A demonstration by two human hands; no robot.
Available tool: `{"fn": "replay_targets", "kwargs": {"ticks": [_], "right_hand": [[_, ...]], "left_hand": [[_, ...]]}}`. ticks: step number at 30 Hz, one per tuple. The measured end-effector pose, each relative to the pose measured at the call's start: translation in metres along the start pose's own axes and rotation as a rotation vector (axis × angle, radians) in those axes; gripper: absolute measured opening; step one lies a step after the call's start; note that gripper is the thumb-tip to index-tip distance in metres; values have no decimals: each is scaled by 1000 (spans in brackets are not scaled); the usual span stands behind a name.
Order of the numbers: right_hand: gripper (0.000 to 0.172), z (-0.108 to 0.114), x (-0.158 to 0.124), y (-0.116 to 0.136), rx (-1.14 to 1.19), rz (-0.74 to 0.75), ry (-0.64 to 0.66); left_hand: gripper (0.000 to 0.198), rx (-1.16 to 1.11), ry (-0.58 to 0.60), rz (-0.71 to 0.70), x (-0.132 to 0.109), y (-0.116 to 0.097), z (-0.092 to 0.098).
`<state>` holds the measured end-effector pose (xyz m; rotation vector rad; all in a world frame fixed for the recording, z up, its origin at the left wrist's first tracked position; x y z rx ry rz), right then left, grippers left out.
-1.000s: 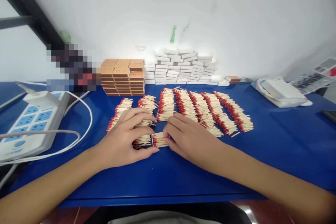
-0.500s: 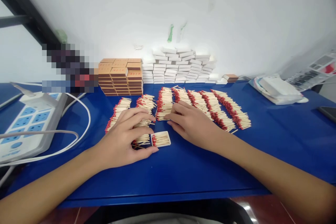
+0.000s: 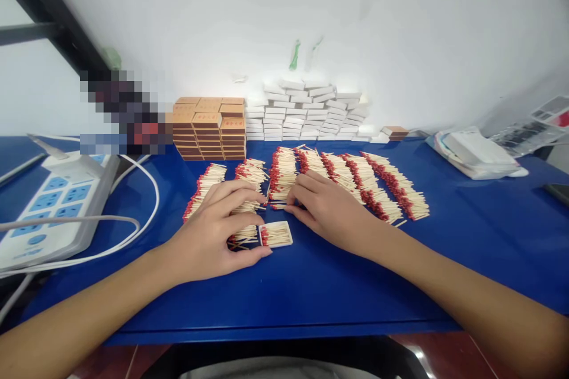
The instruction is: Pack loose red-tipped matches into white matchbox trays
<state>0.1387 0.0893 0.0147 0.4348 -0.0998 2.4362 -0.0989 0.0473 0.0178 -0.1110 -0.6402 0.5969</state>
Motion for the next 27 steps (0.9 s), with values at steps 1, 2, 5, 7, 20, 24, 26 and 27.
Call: {"fn": "replay_targets", "kwargs": {"ticks": [1,2,5,7,20,24,26,27], "right_hand": [[13,1,0,0,5,1,-6],[12,1,-1,0,12,0,-14],[11,3,-3,-1,27,-4,-38],[12,4,-4,-2,35,2,-42],[11,9,-8,6,78,-37,63],[9,9,-7,2,82,-88,85],[10,9,-6,1,85,-99,101],[11,9,-6,1,87,-102,109]], "left_hand": [[23,-1,1,1,0,0,0],[23,-1,3,3,0,1,0],[22,-1,3,8,0,1,0],[23,0,2,8,-1,2,0],[23,8,1,2,1,2,-1],[23,3,3,1,1,2,-1],[23,2,4,1,1,2,-1],[23,2,5,1,1,1,-1]]}}
Point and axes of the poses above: each hand's wrist, its own x-axis towards the middle knuckle, its own z-axis out of the back of the hand, y = z × x, the point moved 2 cm from there along x, towards the middle knuckle, and after that the axes turned 3 degrees about -x, right-handed, at the moved point
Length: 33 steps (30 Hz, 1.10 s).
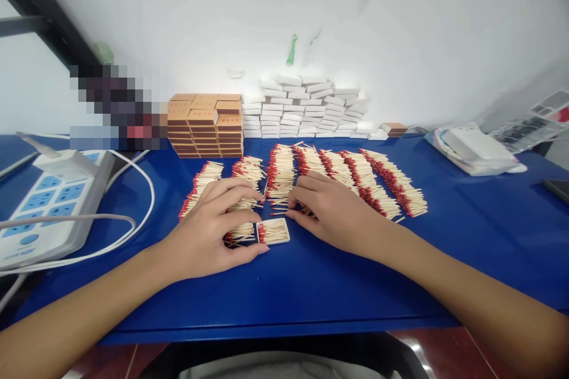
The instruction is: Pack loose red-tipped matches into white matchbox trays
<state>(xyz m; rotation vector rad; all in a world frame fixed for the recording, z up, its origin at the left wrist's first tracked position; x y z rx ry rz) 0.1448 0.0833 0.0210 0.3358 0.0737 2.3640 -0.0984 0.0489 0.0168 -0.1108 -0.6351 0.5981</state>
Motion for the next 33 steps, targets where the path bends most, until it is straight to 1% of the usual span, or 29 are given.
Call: {"fn": "replay_targets", "kwargs": {"ticks": [6,9,13,15,17,19,21,23,25,27,30,33], "right_hand": [[17,0,2,3,-62,14,33],[16,2,1,3,-101,37,8],[15,8,-2,3,-92,66,-63],[15,11,-4,6,-84,101,-94],[16,11,-5,12,-98,170,-118],[17,8,-6,19,-132,241,-137],[18,4,-7,24,-155,275,-155],[19,2,-7,26,-123,271,-149],[20,2,-7,23,-42,250,-134],[19,4,-5,15,15,200,-143],[19,5,-2,-2,1,112,-159],[17,-1,1,-12,-3,100,-105]], "left_hand": [[24,-7,9,3,0,0,0],[24,-2,5,3,0,0,0],[24,-5,3,11,-1,0,0],[23,-5,9,19,-1,0,-1],[23,-2,14,23,-1,-1,-1],[24,-1,16,22,-1,-1,-1],[23,-1,18,22,0,-1,-1],[23,-5,27,29,0,-1,-1],[22,-5,31,31,0,-1,-1],[23,-1,25,26,0,-1,-1],[24,3,10,16,-1,-1,0],[24,2,10,21,-1,-1,0]]}}
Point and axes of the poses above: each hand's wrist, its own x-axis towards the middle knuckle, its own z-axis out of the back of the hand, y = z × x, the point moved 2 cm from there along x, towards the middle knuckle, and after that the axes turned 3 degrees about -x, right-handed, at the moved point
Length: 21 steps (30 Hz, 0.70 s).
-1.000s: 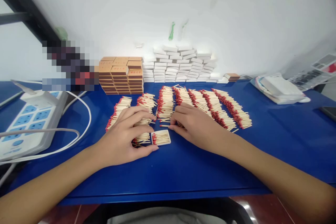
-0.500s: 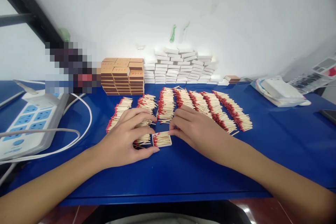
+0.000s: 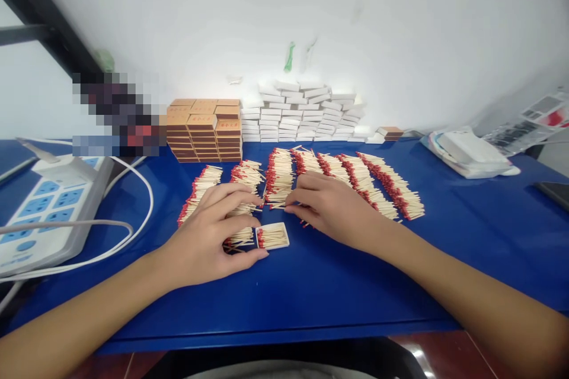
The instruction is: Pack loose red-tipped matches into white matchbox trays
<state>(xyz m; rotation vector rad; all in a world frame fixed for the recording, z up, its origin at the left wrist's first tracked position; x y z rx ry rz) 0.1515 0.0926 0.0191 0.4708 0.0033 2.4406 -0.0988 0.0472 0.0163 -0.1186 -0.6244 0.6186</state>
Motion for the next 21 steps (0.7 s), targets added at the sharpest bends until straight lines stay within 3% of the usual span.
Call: {"fn": "replay_targets", "kwargs": {"ticks": [21], "right_hand": [[17,-10,5,8,-118,46,13]], "left_hand": [[23,-12,-2,-14,1,-1,0]]}}
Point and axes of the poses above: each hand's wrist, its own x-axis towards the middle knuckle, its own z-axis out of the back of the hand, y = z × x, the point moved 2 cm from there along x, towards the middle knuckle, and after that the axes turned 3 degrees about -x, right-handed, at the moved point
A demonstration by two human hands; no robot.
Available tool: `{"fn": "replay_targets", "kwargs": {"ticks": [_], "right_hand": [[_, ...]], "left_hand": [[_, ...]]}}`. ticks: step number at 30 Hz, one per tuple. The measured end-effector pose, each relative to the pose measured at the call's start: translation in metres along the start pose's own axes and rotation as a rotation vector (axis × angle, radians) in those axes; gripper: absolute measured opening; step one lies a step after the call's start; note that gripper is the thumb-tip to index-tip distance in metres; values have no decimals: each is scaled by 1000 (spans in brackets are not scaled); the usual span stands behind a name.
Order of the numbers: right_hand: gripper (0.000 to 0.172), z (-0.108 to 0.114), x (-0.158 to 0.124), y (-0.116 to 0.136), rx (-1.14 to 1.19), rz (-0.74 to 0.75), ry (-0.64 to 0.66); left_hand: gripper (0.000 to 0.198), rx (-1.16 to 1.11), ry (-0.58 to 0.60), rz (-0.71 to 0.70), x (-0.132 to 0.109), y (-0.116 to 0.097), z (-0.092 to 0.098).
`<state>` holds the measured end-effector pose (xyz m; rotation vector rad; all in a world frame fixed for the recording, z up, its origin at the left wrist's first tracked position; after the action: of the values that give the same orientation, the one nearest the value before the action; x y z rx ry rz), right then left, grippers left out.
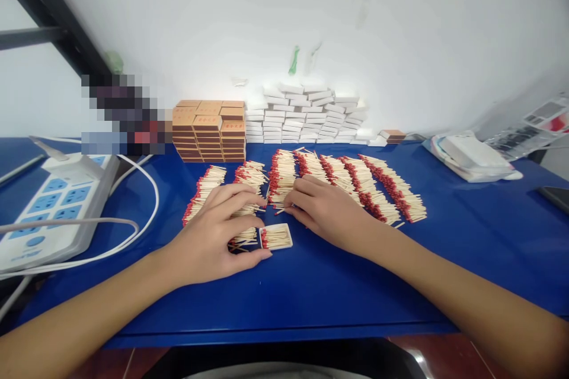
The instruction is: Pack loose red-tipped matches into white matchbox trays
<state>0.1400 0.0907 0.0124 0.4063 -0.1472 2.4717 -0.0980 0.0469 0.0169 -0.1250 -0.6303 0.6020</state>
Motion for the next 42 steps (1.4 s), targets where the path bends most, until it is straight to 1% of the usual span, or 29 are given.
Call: {"fn": "replay_targets", "kwargs": {"ticks": [8,13,16,19,21,24,27,30,34,39,42], "right_hand": [[17,0,2,3,-110,28,23],[20,-5,2,4,-242,36,51],[22,-8,1,4,-276,25,63],[24,-3,-1,5,-239,0,53],[24,4,-3,9,-164,-1,24],[19,12,-6,21,-71,56,17],[18,11,-8,34,-125,112,47],[17,5,-6,40,-199,126,39],[15,3,-5,38,-197,111,-8],[20,10,-6,32,3,94,-39],[19,12,-6,25,120,63,-76]], "left_hand": [[23,8,6,8,0,0,0],[22,-1,27,13,1,0,-1],[22,0,23,9,1,0,-1],[21,6,23,10,2,0,-1],[21,11,17,9,2,1,-1],[23,15,7,3,2,1,-1],[24,14,9,1,1,2,-1],[24,13,18,5,1,2,-1],[23,27,19,1,1,2,-1],[23,28,15,5,1,2,-1],[23,32,13,2,1,2,-1]]}}
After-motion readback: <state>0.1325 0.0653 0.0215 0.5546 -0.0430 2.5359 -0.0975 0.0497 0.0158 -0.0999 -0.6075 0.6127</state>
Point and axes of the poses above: each hand's wrist, its own x-axis towards the middle knuckle, its own z-axis out of the back of the hand, y = z × x, the point moved 2 cm from there along x, towards the middle knuckle, and after that the axes turned 3 degrees about -x, right-handed, at the moved point
